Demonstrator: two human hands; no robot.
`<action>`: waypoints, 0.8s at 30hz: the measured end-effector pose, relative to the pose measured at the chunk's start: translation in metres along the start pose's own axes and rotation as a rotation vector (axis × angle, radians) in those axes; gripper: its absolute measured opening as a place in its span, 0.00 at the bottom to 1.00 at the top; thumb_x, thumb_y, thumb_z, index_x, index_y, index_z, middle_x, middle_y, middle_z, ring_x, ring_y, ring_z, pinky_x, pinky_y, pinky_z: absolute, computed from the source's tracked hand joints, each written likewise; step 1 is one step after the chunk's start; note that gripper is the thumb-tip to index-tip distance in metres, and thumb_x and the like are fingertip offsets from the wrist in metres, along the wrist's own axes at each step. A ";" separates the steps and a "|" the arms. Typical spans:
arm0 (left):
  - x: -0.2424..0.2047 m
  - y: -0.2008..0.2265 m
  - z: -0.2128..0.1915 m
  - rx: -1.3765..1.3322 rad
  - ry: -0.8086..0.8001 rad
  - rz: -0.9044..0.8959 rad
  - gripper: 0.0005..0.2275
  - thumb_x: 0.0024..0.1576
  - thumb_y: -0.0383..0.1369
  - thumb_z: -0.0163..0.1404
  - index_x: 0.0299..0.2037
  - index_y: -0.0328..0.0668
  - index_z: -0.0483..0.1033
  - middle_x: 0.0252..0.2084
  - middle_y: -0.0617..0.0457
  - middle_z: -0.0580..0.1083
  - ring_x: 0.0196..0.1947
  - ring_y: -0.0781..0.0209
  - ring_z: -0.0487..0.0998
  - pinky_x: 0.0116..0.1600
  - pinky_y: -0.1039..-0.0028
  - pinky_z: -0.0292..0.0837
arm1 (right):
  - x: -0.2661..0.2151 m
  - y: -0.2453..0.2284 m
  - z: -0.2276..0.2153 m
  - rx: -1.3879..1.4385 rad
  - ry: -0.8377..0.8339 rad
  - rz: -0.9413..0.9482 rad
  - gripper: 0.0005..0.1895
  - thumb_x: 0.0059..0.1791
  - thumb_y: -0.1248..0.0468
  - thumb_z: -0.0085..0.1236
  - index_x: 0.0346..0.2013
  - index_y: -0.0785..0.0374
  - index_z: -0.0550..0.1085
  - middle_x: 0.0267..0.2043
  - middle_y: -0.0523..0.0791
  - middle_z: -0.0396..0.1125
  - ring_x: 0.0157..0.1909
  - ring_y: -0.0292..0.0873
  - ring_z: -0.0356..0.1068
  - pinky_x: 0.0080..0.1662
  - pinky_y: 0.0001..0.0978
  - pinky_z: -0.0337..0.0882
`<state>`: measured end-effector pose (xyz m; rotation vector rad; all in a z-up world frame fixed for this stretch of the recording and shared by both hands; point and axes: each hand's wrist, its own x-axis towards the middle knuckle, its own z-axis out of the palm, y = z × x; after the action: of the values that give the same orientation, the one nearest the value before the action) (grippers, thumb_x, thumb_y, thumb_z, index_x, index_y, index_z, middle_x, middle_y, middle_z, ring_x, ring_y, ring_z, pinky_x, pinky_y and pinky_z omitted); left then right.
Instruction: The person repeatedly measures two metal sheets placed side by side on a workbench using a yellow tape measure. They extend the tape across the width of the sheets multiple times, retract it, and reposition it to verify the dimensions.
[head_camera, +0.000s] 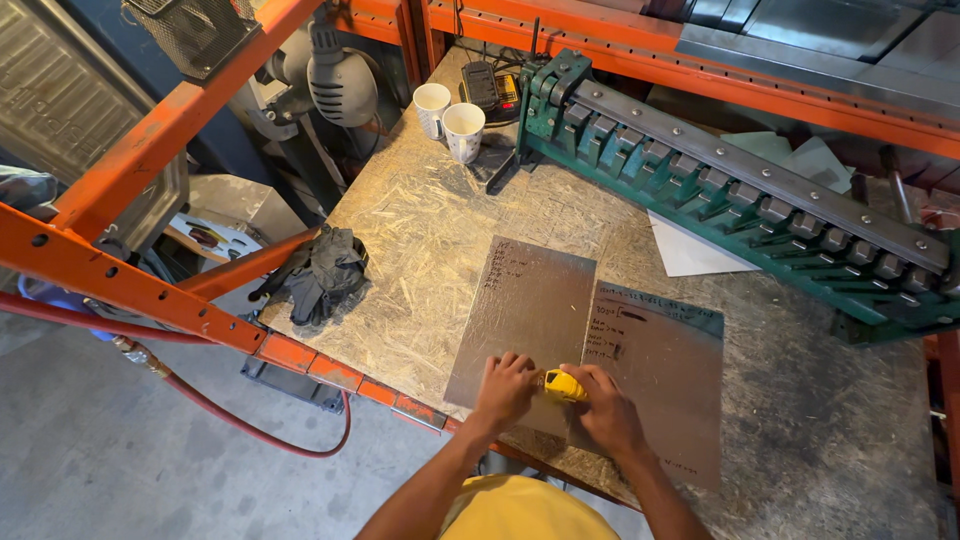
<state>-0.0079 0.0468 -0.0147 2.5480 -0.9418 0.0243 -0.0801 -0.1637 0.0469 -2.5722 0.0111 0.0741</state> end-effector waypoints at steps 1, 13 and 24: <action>-0.001 0.000 -0.001 -0.004 0.000 0.002 0.15 0.58 0.29 0.60 0.56 0.51 0.83 0.49 0.54 0.78 0.49 0.54 0.72 0.52 0.57 0.65 | -0.002 0.003 0.001 -0.003 -0.001 0.003 0.35 0.44 0.61 0.70 0.65 0.36 0.70 0.61 0.40 0.70 0.56 0.50 0.75 0.46 0.49 0.81; -0.071 -0.049 -0.039 -0.047 -0.172 -0.190 0.24 0.52 0.36 0.66 0.60 0.63 0.76 0.58 0.62 0.74 0.61 0.56 0.67 0.67 0.57 0.53 | -0.002 -0.059 0.015 0.076 -0.109 -0.045 0.39 0.41 0.59 0.76 0.64 0.35 0.69 0.58 0.36 0.71 0.50 0.46 0.77 0.40 0.47 0.84; -0.092 -0.113 -0.048 0.200 0.166 -0.241 0.07 0.63 0.39 0.53 0.49 0.63 0.78 0.46 0.56 0.74 0.46 0.48 0.72 0.46 0.55 0.63 | -0.007 -0.059 -0.020 0.021 -0.170 0.110 0.32 0.46 0.57 0.60 0.64 0.29 0.69 0.62 0.38 0.69 0.49 0.43 0.75 0.42 0.44 0.82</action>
<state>-0.0020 0.1996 -0.0287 2.7750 -0.5913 0.2672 -0.0842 -0.1248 0.0955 -2.5346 0.0893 0.3315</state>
